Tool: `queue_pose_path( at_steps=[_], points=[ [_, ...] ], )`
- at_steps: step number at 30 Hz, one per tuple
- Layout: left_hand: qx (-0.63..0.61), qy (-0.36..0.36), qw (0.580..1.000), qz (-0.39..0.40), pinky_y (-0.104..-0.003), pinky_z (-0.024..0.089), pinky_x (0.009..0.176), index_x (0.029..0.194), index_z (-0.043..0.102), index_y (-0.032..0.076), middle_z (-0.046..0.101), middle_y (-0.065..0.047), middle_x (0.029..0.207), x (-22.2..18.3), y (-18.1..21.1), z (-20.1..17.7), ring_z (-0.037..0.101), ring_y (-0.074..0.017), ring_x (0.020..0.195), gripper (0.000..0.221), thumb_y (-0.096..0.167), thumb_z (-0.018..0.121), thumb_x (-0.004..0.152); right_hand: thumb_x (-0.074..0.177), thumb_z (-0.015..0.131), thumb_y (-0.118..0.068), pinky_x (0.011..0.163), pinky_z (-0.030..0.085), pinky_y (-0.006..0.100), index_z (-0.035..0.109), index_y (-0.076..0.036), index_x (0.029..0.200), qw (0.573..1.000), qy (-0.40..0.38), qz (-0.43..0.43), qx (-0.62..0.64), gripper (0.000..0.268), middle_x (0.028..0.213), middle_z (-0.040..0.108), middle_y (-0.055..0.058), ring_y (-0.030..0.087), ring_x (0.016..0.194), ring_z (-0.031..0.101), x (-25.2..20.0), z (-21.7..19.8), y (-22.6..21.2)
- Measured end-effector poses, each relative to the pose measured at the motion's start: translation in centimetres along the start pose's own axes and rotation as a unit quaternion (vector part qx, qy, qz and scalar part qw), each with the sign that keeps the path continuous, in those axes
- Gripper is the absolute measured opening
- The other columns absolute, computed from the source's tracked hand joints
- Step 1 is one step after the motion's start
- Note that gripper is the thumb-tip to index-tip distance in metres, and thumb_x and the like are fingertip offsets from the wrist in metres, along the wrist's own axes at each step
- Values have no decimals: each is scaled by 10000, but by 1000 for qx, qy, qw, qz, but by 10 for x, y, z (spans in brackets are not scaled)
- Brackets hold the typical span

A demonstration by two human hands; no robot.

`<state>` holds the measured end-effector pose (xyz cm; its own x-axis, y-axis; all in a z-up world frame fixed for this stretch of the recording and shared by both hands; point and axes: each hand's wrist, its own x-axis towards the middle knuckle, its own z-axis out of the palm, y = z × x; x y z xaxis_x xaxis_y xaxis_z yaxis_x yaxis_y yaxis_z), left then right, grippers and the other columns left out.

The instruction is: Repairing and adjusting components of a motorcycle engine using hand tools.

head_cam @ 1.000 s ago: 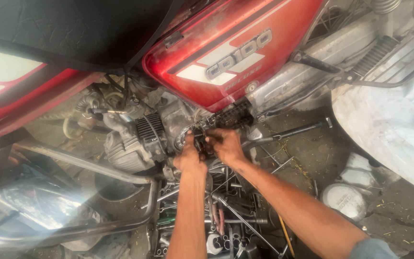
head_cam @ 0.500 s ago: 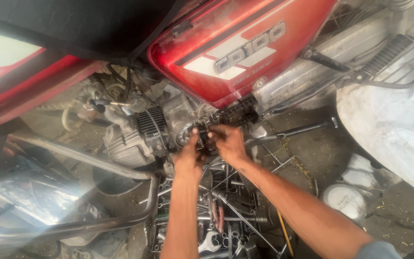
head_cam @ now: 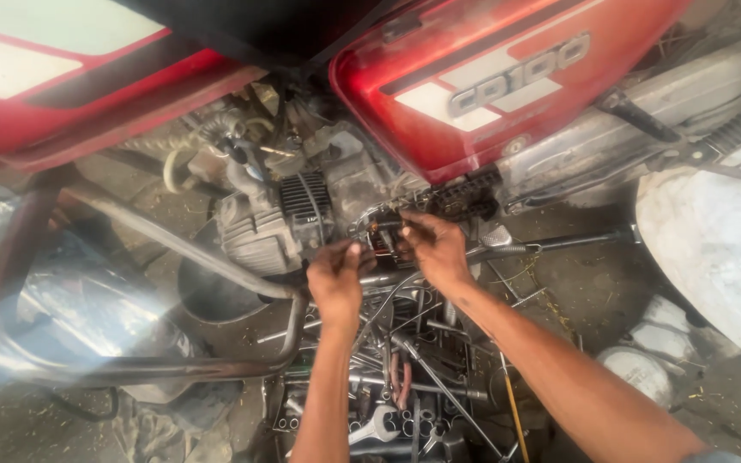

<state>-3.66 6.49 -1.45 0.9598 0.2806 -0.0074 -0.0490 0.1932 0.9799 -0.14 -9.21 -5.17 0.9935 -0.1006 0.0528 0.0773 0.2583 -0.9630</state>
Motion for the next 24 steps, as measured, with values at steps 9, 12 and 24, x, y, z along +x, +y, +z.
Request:
queue_pose_path(
  at_steps=[9, 12, 24],
  points=[
    [87, -7, 990, 109, -258, 628, 730, 1007, 725, -47, 781, -129, 910, 8, -8, 9, 742, -155, 776, 182, 14, 777, 844, 932, 668, -12, 626, 650, 280, 707, -48, 1250, 997, 9, -27, -71, 323, 1114, 769, 118, 152, 759, 741, -2, 1, -8],
    [86, -2, 992, 91, -257, 624, 726, 1007, 728, -48, 780, -131, 910, 8, -6, 12, 739, -154, 771, 169, 3, 773, 852, 931, 666, -13, 629, 650, 281, 705, -53, 1255, 997, 12, -22, -75, 329, 1106, 772, 122, 152, 761, 746, 0, -1, -7],
    [78, -28, 993, 85, -259, 607, 726, 1022, 722, -59, 778, -136, 921, 18, -17, 6, 732, -158, 776, 167, -16, 756, 864, 932, 657, -21, 652, 658, 280, 691, -56, 1270, 997, -2, -7, -79, 342, 1109, 768, 117, 154, 788, 751, -1, -3, -10]
  ],
)
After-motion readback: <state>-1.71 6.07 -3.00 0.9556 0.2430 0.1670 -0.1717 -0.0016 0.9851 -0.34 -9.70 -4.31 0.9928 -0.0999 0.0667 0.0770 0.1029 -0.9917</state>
